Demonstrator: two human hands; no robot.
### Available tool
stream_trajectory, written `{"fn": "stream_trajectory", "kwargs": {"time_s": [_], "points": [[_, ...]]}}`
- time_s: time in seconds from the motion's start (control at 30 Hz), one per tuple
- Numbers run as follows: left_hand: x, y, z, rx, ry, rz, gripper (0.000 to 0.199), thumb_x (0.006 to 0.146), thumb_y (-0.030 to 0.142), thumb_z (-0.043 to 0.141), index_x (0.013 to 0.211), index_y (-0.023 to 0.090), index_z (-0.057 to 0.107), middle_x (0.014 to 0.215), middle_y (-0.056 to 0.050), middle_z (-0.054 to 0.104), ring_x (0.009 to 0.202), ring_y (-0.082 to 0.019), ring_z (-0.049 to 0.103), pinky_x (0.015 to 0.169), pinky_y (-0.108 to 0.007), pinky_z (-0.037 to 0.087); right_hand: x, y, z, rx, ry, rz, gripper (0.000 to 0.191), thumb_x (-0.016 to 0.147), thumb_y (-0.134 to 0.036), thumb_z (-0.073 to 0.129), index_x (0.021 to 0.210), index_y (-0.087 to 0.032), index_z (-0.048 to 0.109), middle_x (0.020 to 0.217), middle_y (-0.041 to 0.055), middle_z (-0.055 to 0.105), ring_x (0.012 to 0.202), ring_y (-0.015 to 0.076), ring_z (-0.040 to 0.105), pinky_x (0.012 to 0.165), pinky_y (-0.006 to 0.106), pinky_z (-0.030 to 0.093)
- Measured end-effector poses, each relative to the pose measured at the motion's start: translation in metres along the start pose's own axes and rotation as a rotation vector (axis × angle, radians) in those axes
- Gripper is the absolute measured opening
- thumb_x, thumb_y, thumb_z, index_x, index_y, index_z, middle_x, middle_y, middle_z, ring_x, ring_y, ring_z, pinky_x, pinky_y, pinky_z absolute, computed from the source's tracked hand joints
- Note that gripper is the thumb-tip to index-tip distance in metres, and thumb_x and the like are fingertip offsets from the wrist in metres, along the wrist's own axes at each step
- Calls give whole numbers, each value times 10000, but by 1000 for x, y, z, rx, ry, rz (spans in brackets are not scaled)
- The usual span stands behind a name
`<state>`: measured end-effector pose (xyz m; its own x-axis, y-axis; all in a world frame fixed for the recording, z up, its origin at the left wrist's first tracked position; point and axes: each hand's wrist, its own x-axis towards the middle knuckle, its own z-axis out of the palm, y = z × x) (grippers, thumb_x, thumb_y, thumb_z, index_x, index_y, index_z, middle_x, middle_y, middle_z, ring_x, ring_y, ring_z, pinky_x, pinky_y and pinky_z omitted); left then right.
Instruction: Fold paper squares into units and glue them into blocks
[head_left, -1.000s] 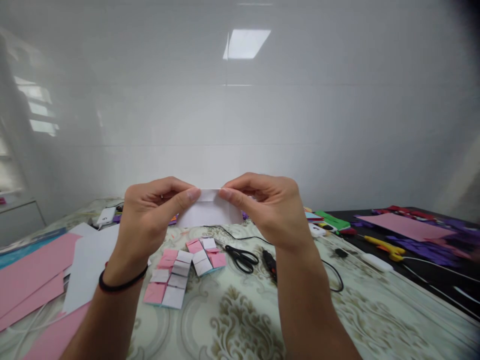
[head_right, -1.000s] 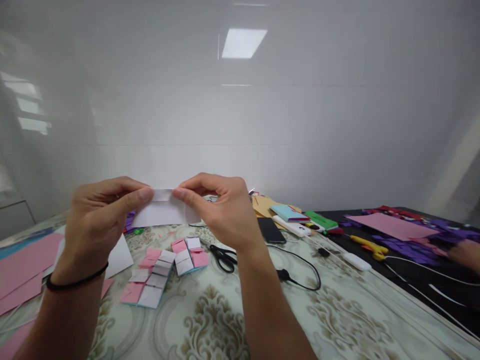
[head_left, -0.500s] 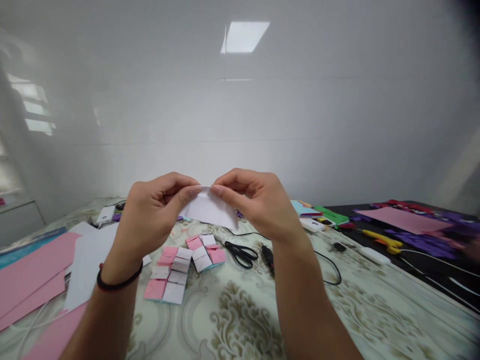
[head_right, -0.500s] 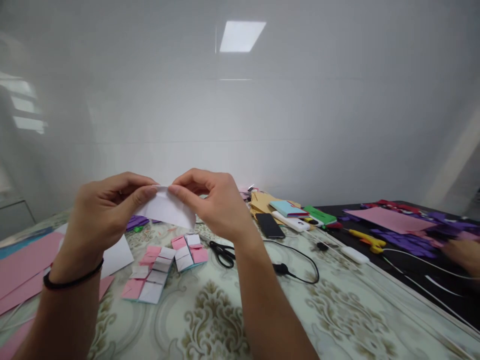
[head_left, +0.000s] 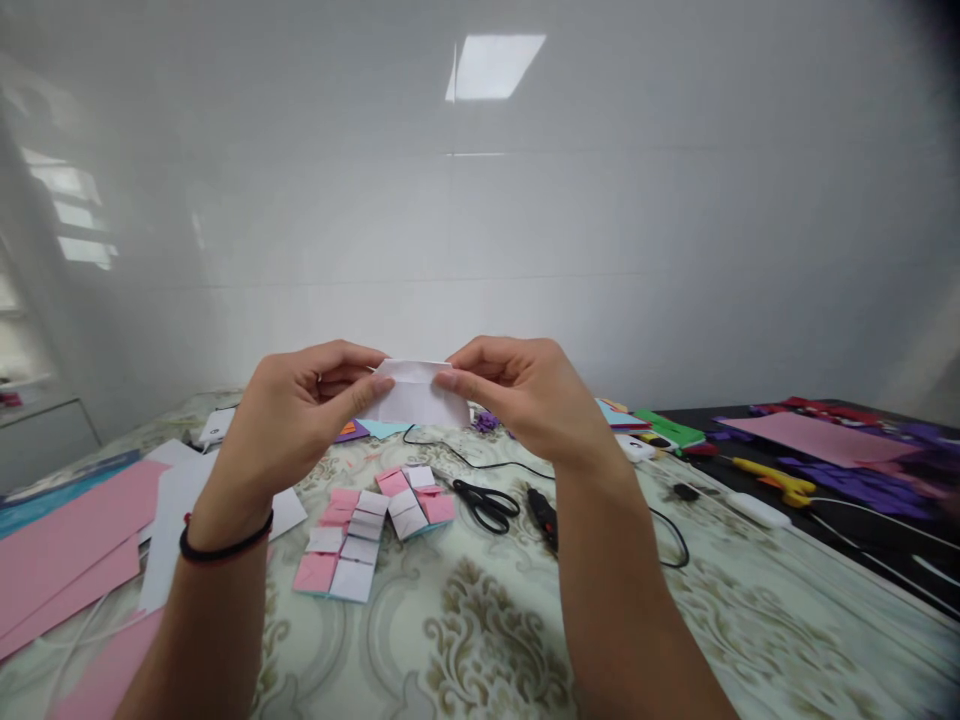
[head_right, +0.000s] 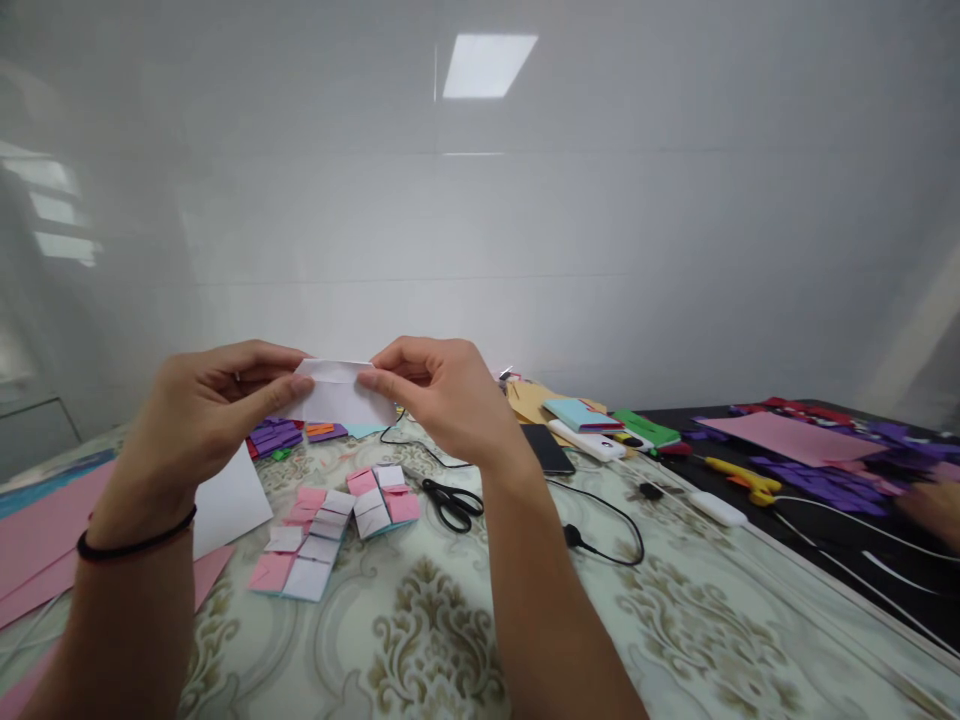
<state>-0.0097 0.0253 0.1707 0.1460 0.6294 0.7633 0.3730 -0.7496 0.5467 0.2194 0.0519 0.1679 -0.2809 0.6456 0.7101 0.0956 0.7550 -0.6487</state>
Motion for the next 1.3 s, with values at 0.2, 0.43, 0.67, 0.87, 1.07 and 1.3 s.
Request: {"fn": "stream_trajectory", "kwargs": {"time_s": [0.2, 0.43, 0.67, 0.87, 1.07, 1.3], "points": [[2, 0, 3, 45, -31, 47, 186, 872, 358, 783, 822, 180, 798, 713, -31, 754, 613, -141, 669, 524, -211, 514, 2, 1, 6, -17, -31, -56, 282, 870, -440, 766, 826, -162, 747, 763, 29, 714, 677, 133, 605, 591, 255, 453], [2, 2, 7, 79, -126, 53, 213, 916, 339, 712, 781, 183, 767, 637, 7, 685, 551, -104, 565, 478, -198, 419, 4, 2, 14, -45, -44, -153, 126, 905, -308, 717, 879, -184, 717, 865, 13, 725, 782, 133, 633, 714, 266, 493], [2, 11, 5, 166, -259, 152, 195, 891, 213, 627, 712, 178, 697, 604, 28, 635, 559, -99, 513, 503, -210, 371, 1, -5, 15, -71, -174, -176, 39, 848, -161, 662, 826, -184, 684, 835, -7, 705, 769, 128, 613, 739, 269, 497], [3, 12, 2, 183, -260, 179, 216, 880, 220, 625, 675, 189, 687, 582, 37, 582, 547, -104, 474, 513, -230, 356, -1, -7, 8, -77, -198, -171, 57, 828, -151, 667, 780, -181, 671, 772, -10, 692, 731, 128, 619, 717, 269, 511], [2, 8, -2, 134, -193, 98, 220, 868, 246, 642, 658, 191, 679, 561, 25, 572, 505, -106, 449, 450, -231, 321, 0, -2, 4, -59, -126, -153, 68, 824, -159, 671, 764, -184, 651, 747, -9, 664, 702, 126, 606, 695, 275, 518], [2, 2, 0, 52, -56, 91, 182, 913, 284, 680, 760, 192, 720, 637, 14, 658, 562, -113, 552, 483, -209, 410, 4, 4, 8, 78, -10, -168, 139, 879, -320, 749, 909, -193, 700, 886, 15, 702, 789, 136, 644, 688, 262, 531]]}}
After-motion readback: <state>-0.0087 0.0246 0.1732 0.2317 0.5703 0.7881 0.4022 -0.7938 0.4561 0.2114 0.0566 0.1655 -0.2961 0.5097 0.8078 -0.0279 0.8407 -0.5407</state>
